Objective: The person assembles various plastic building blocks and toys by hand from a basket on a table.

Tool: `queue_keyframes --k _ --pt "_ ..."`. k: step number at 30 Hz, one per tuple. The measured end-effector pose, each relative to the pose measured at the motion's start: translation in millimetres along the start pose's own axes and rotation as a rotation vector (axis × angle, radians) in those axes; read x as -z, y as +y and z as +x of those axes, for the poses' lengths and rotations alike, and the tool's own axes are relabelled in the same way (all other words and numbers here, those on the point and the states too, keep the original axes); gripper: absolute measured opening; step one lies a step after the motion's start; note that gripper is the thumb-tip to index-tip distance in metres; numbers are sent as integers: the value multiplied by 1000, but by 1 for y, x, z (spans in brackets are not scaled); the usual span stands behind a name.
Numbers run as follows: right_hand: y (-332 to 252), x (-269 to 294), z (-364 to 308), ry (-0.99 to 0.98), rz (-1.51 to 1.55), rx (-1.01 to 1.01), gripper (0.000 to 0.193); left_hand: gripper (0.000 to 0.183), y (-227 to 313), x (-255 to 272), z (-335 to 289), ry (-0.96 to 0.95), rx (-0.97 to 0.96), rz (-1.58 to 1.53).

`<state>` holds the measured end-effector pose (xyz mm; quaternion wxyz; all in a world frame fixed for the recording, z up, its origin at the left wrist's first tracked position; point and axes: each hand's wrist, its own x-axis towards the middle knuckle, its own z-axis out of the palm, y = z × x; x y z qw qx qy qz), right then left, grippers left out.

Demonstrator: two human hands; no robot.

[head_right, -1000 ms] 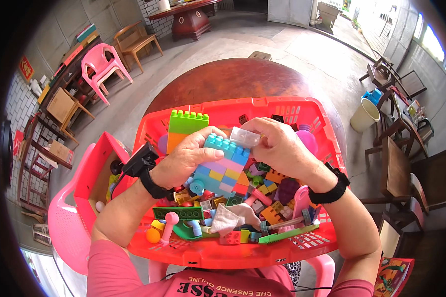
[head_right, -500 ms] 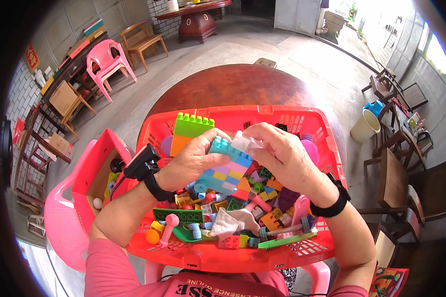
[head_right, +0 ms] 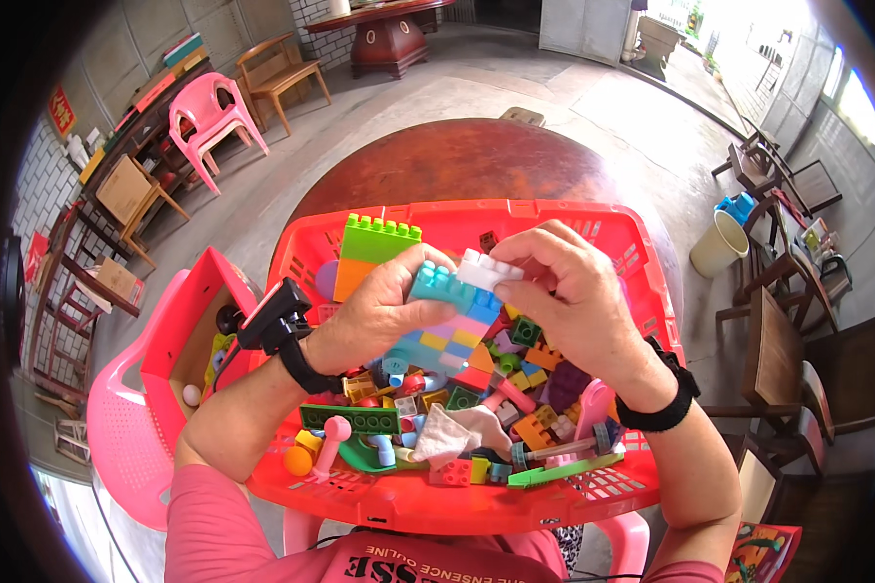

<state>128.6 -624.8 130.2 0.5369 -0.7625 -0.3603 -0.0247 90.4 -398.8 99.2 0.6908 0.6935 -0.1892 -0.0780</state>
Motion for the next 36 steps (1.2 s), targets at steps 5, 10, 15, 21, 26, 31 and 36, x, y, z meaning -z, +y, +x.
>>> queue_keyframes --k 5,10,15,21,26,31,36 --pt "-7 1 -5 -126 -15 -102 27 33 2 0 -4 -67 63 145" --pt "-11 3 0 -145 -20 -112 28 34 -4 -1 -1 -21 -21 50" --pt "-12 7 -1 -200 10 -133 30 38 -5 -3 -3 -5 -43 97" --pt "-11 7 -2 -249 28 -192 31 32 11 -6 -10 -51 101 168" --pt "-9 3 -3 -244 91 -200 28 35 15 -9 -14 -29 120 169" --pt "-8 2 -3 -275 132 -186 28 41 12 -18 -17 85 -77 190" --pt "-4 -3 -6 -162 65 -85 28 43 12 -16 -15 99 -42 81"
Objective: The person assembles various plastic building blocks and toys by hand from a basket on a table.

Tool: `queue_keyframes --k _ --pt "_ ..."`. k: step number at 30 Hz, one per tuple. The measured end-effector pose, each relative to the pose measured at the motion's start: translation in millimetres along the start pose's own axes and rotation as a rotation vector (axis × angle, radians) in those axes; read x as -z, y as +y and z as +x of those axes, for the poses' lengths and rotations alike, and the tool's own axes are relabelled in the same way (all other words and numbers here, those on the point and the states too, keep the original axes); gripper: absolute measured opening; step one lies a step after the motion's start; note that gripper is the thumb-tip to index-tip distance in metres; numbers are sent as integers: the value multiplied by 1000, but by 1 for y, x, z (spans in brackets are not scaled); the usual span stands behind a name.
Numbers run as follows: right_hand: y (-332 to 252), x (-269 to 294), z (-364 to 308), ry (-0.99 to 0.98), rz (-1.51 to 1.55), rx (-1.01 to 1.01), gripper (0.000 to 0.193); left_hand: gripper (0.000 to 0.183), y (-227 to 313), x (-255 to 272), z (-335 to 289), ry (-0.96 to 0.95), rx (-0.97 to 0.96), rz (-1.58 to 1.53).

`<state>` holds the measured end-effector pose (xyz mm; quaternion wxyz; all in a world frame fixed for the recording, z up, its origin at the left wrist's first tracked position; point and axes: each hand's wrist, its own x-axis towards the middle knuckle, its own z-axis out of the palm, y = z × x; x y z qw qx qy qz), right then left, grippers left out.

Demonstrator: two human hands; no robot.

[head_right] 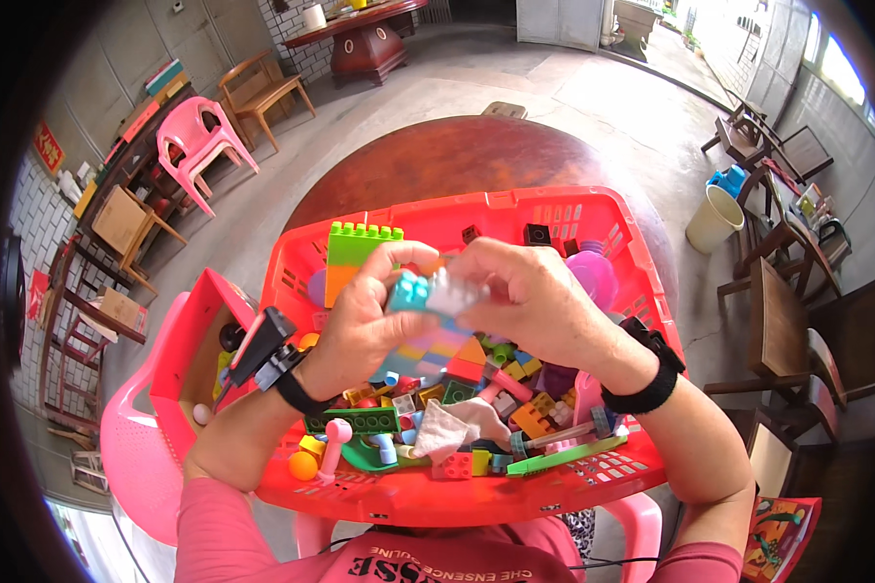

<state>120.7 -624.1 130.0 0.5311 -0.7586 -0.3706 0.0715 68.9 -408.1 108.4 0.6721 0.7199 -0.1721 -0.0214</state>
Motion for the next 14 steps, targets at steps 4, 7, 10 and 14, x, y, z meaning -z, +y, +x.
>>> queue_keyframes --k 4,7,10,14 --pt "7 -1 5 70 -3 52 29 48 -9 8 14 -114 129 -279" --pt "10 1 3 30 -1 -28 28 55 -15 13 11 -157 226 -309" --pt "14 3 4 28 76 -15 27 58 -18 10 10 -179 252 -430" --pt "17 7 3 21 35 -45 28 57 -16 17 12 -233 334 -421"
